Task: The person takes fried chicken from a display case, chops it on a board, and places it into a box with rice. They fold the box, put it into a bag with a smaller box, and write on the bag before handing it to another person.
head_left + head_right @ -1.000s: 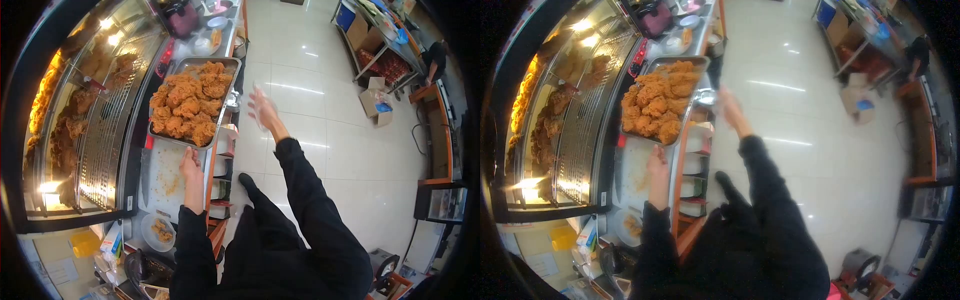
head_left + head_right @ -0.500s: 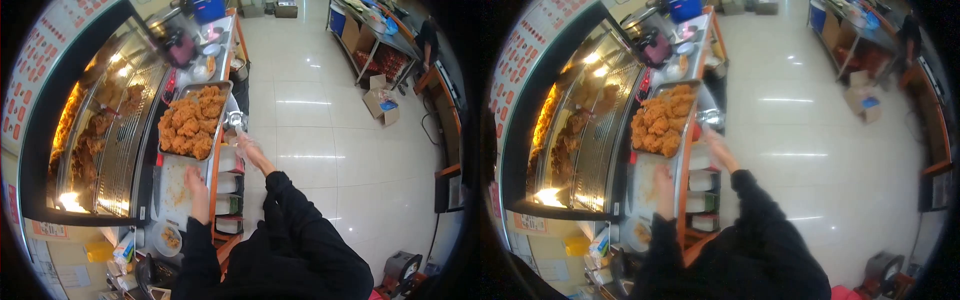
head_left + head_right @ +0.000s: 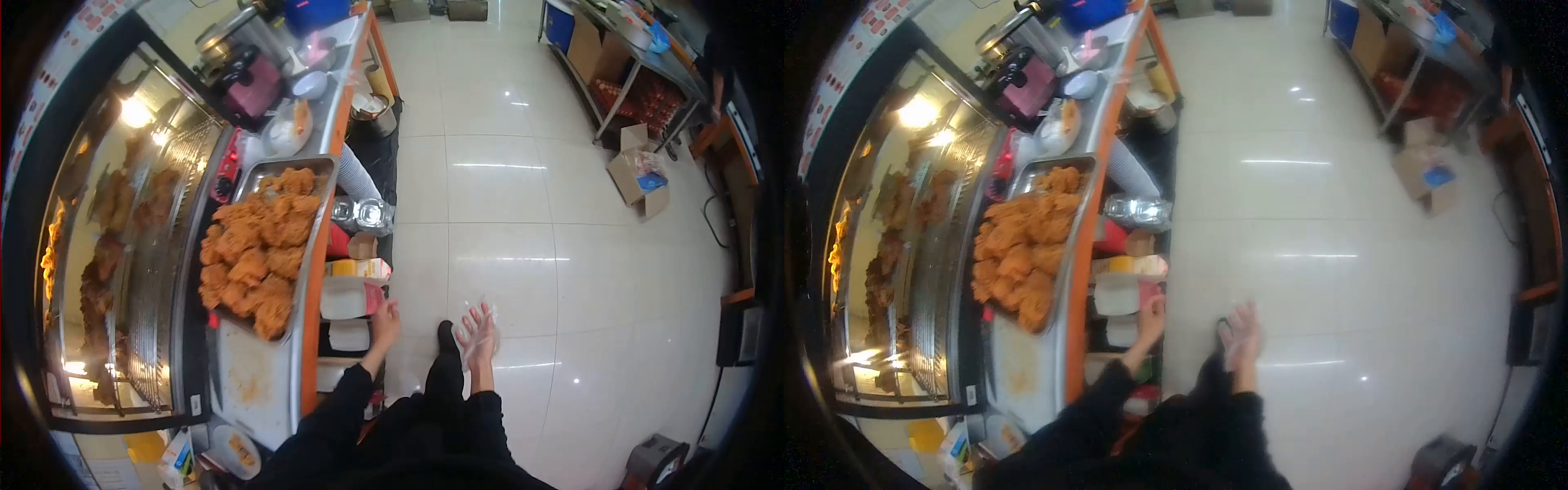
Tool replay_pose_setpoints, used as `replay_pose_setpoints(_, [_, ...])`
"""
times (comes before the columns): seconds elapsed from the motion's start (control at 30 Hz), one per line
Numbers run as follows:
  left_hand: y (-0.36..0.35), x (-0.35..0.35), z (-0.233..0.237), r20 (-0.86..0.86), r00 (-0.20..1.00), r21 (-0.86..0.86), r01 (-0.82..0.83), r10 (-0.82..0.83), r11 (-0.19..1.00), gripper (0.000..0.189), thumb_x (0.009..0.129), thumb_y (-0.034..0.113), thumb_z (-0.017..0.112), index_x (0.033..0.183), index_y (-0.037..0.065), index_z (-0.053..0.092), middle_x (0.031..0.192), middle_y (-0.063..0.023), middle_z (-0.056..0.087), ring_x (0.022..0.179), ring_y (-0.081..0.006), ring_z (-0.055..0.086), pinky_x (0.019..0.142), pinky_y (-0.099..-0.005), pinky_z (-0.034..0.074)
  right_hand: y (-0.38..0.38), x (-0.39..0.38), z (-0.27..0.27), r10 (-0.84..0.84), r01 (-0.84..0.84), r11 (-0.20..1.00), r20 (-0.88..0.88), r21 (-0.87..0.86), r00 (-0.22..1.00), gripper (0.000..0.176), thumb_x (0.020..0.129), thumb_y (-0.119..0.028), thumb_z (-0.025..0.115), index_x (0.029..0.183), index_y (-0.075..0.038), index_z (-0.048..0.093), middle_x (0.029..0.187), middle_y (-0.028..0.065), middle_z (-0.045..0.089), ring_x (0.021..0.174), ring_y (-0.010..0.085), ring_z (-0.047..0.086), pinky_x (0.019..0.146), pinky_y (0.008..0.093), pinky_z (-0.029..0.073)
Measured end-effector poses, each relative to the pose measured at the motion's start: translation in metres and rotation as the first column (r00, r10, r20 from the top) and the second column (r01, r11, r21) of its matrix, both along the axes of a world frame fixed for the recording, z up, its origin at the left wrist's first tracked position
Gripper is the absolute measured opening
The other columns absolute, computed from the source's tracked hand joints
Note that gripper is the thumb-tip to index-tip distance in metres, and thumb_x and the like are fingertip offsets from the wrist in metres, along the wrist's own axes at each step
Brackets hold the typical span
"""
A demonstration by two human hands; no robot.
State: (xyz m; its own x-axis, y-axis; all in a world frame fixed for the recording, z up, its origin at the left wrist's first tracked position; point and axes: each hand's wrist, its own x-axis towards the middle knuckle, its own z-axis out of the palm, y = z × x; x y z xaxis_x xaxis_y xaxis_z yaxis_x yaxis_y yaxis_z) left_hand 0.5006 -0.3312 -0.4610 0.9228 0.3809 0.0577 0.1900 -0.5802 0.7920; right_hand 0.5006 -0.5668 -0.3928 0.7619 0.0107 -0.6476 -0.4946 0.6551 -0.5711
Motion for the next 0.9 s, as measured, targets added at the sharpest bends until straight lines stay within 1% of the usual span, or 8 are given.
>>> replay_pose_setpoints(0.13, [0.111, 0.126, -0.092, -0.364, 0.926, 0.265, 0.211, -0.105, 0.941, 0.028, 0.086, 0.025, 0.059, 0.1, 0.002, 0.067, 0.099, -0.0228, 0.067, 0.091, -0.0386, 0.065, 0.075, -0.0486, 0.051, -0.01, 0.05, -0.111, 0.257, -0.256, 0.915, -0.039, -0.312, 0.966, 0.059, 0.095, -0.052, 0.045, 0.144, -0.019, 0.04, 0.141, 0.0111, 0.047, 0.131, 0.0293, 0.042, 0.104, 0.0465, 0.034])
replay_pose_setpoints(0.23, [0.195, 0.191, -0.108, -0.751, 0.66, 0.408, 0.434, 0.026, 0.803, 0.038, 0.08, 0.037, 0.066, 0.098, 0.004, 0.071, 0.1, -0.0235, 0.068, 0.092, -0.0375, 0.066, 0.076, -0.0478, 0.051, 0.01, 0.101, -0.226, 0.567, -0.213, 0.459, 0.1, -0.862, 0.817, 0.05, 0.095, -0.041, 0.052, 0.137, -0.013, 0.048, 0.129, 0.0162, 0.056, 0.12, 0.0297, 0.052, 0.101, 0.0402, 0.04])
replay_pose_setpoints(0.3, [0.269, 0.199, -0.151, -0.875, 0.465, 0.414, 0.572, 0.135, 0.709, 0.05, 0.079, 0.049, 0.067, 0.099, 0.004, 0.072, 0.099, -0.019, 0.071, 0.091, -0.0315, 0.069, 0.078, -0.0428, 0.053, 0.037, 0.143, -0.27, 0.666, -0.131, 0.397, 0.187, -0.908, 0.723, 0.044, 0.094, -0.035, 0.055, 0.131, -0.012, 0.053, 0.124, 0.0176, 0.057, 0.115, 0.0315, 0.055, 0.099, 0.0402, 0.042])
replay_pose_setpoints(0.43, [0.327, 0.188, -0.182, -0.955, 0.297, 0.049, 0.201, -0.013, 0.978, 0.067, 0.075, 0.057, 0.072, 0.114, 0.003, 0.065, 0.115, -0.0115, 0.067, 0.104, -0.0207, 0.063, 0.087, -0.0334, 0.051, 0.118, 0.227, -0.325, 0.898, -0.164, 0.224, 0.138, -0.961, 0.418, 0.036, 0.09, -0.026, 0.059, 0.123, -0.012, 0.059, 0.116, 0.017, 0.06, 0.109, 0.0349, 0.058, 0.093, 0.0428, 0.046])
replay_pose_setpoints(0.57, [0.285, 0.201, -0.182, -0.905, 0.331, -0.333, -0.159, -0.267, 0.93, 0.095, 0.067, 0.055, 0.082, 0.136, -0.001, 0.047, 0.129, -0.0148, 0.056, 0.121, -0.0192, 0.051, 0.095, -0.0291, 0.046, 0.232, 0.259, -0.376, 0.983, -0.055, 0.168, 0.172, -0.984, -0.066, 0.032, 0.087, -0.026, 0.058, 0.115, -0.013, 0.062, 0.113, 0.0166, 0.062, 0.102, 0.0354, 0.062, 0.083, 0.0449, 0.051])
replay_pose_setpoints(0.67, [0.311, 0.192, -0.242, -0.873, 0.408, -0.386, -0.249, -0.266, 0.888, 0.106, 0.063, 0.053, 0.085, 0.138, -0.006, 0.04, 0.128, -0.0187, 0.055, 0.121, -0.0219, 0.051, 0.096, -0.031, 0.046, 0.307, 0.244, -0.402, 0.962, 0.051, -0.106, -0.115, -0.993, -0.247, 0.031, 0.087, -0.028, 0.058, 0.114, -0.014, 0.064, 0.115, 0.0145, 0.062, 0.105, 0.0321, 0.062, 0.084, 0.0449, 0.051])
replay_pose_setpoints(0.77, [0.411, 0.153, -0.365, -0.874, 0.483, 0.07, 0.004, 0.06, 0.998, 0.109, 0.061, 0.052, 0.086, 0.136, -0.012, 0.039, 0.122, -0.0217, 0.058, 0.116, -0.0248, 0.055, 0.096, -0.0339, 0.047, 0.323, 0.238, -0.391, 0.903, 0.096, -0.292, -0.307, -0.952, -0.301, 0.033, 0.086, -0.027, 0.059, 0.116, -0.014, 0.064, 0.124, 0.0104, 0.059, 0.117, 0.0272, 0.057, 0.091, 0.0445, 0.046])
replay_pose_setpoints(0.9, [0.337, 0.192, -0.24, -0.96, 0.278, -0.043, -0.079, -0.019, 0.996, 0.091, 0.062, 0.047, 0.083, 0.131, -0.003, 0.049, 0.115, -0.0171, 0.063, 0.103, -0.0267, 0.062, 0.089, -0.0392, 0.05, 0.351, 0.216, -0.424, 0.88, 0.222, -0.392, -0.434, -0.893, -0.192, 0.038, 0.085, -0.028, 0.061, 0.12, -0.013, 0.063, 0.129, 0.0071, 0.057, 0.123, 0.0255, 0.054, 0.093, 0.0448, 0.044])
